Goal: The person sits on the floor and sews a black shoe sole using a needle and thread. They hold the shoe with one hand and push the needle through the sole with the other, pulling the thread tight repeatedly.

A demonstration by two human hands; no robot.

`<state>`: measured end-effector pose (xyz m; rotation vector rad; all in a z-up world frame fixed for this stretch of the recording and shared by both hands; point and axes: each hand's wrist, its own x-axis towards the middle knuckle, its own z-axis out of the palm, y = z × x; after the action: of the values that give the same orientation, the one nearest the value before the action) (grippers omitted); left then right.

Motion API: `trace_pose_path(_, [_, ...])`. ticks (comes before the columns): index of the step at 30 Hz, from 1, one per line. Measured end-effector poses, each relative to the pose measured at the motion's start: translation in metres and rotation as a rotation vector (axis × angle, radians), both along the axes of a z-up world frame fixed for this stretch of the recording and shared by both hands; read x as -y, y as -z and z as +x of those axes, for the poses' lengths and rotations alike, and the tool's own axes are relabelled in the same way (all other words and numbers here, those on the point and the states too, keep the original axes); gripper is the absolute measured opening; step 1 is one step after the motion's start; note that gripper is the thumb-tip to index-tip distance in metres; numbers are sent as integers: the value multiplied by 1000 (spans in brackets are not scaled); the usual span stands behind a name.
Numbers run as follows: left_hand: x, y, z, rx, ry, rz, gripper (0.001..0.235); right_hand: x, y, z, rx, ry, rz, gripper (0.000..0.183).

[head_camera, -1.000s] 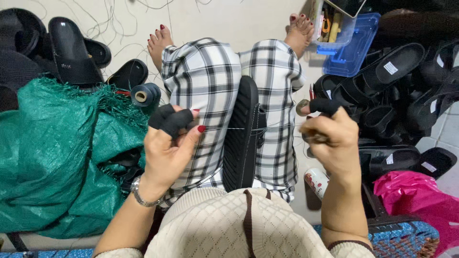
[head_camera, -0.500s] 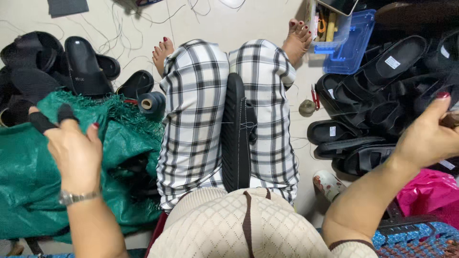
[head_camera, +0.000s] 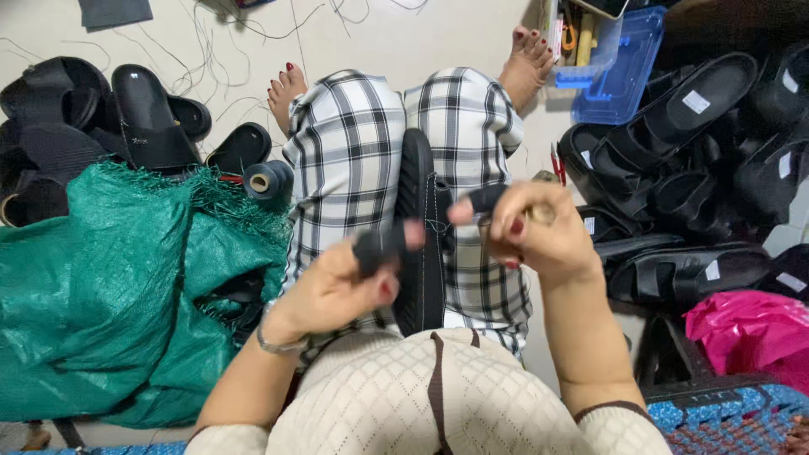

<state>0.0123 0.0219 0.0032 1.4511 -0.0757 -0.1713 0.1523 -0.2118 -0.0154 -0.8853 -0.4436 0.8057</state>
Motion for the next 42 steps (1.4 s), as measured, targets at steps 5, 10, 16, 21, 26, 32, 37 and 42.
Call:
trace_pose_path(5, [-2,14,-18,275,-259,1129,57,-19,7,4,-152,230,-46,18])
trace_pose_path(10, [-5,3,-63,-68,157,699,55,-34,4,-3,0,350,-442,18])
trace_pose_path(16, [-164,88,-88,-766,-320,502,48,43,-12,50,1173,151,-1038,33])
trace_pose_path(21, [-120,9,-12,-148,-279,1568,43,26,-33,18,1378,-272,-954,49])
trace_pose_path(26, [-47,-22,44,-51,36,1058,120,12,-34,19,1547,-288,-955,44])
trace_pose_path(32, [-35,10,49,240,133,1168,133,11,-37,21,1558,-307,-971,48])
trace_pose_path(37, [-31,14,53,346,81,1183,122,-5,-71,16,1686,-371,-1098,58])
trace_pose_path(42, [-35,17,56,385,54,1149,114,-20,-68,10,1597,-402,-1065,57])
